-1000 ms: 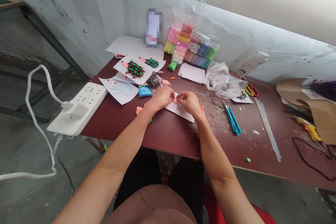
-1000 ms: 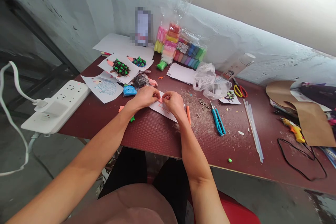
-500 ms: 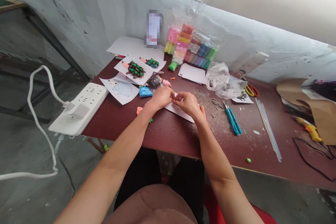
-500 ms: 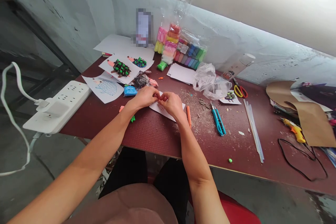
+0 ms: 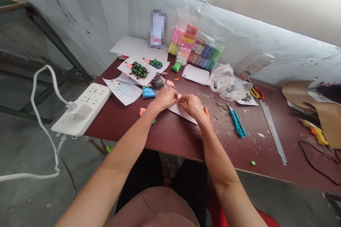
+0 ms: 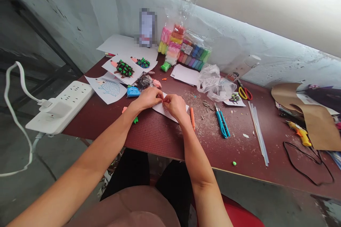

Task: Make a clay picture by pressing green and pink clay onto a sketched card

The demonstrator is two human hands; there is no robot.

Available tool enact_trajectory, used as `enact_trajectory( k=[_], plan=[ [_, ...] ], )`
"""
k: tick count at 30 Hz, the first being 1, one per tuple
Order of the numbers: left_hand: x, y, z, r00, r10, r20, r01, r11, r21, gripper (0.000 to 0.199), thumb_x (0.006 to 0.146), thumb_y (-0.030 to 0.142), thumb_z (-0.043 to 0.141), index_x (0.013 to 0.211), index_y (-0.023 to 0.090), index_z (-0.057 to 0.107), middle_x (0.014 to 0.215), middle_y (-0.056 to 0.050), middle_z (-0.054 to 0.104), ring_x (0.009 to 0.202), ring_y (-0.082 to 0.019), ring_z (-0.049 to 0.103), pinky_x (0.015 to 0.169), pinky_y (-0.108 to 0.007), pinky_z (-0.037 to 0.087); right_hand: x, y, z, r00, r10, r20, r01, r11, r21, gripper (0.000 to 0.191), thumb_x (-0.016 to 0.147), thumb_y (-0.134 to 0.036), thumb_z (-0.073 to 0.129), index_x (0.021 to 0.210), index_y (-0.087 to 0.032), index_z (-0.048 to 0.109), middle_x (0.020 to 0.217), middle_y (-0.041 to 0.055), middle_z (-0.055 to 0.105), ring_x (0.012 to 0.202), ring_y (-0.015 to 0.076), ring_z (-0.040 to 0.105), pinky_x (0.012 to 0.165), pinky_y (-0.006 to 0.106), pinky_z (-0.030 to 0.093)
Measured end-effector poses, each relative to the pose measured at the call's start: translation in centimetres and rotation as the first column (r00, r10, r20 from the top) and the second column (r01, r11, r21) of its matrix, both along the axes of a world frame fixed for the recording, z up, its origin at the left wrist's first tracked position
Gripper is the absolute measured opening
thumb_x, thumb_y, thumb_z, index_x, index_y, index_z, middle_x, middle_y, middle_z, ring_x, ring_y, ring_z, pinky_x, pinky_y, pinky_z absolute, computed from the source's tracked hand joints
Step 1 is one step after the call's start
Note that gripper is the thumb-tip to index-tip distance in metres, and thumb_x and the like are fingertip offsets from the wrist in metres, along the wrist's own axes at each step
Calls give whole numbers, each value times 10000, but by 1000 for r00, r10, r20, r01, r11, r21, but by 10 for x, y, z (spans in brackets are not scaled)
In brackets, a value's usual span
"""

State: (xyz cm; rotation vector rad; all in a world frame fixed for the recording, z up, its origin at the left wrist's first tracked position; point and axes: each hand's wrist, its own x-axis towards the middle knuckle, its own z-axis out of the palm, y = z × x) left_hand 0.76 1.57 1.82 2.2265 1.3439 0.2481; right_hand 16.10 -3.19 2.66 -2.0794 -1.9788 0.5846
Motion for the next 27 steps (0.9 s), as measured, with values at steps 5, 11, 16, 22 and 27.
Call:
enact_trajectory(
  k=[5,11,16,22,27],
  plan=[
    [1,0,-1,1000,13,14,-13,1000,-5,237,883,166,655,1013,216,848,984,-78,806,988,-238,729,891,-299,531,6,-7,5,999,21,-38,-21,1000,2,239,858,-164,659,961,-254,855,878,36,801,786,182,679,740,275,434],
    [0,0,-3,999,26,35,-25,1000,-12,173,887,229,690,971,216,840,979,-74,805,978,-236,727,883,-294,527,14,-23,2,994,-59,-90,68,993,93,233,895,-205,634,984,-239,846,925,36,804,814,181,680,745,277,441],
    [0,0,-2,1000,25,14,-26,1000,8,200,868,179,668,978,217,831,988,-66,803,977,-230,728,884,-287,530,10,-21,-6,999,20,-46,-14,993,119,213,911,-238,650,994,-246,846,992,59,789,864,190,679,795,284,454],
    [-4,3,-4,999,-2,40,2,1000,1,245,893,189,643,1033,215,842,1057,-73,810,1042,-242,727,927,-295,532,0,-19,-4,998,17,56,-20,998,66,215,936,-223,644,1005,-219,847,1009,89,780,913,212,681,773,283,435],
    [-5,6,-7,993,-16,114,15,1000,8,274,885,190,642,1071,215,842,1086,-71,811,1054,-233,724,942,-300,530,-2,-19,-2,997,21,76,-25,999,48,218,944,-237,641,1020,-229,846,1031,84,793,922,211,689,770,278,433]
  ],
)
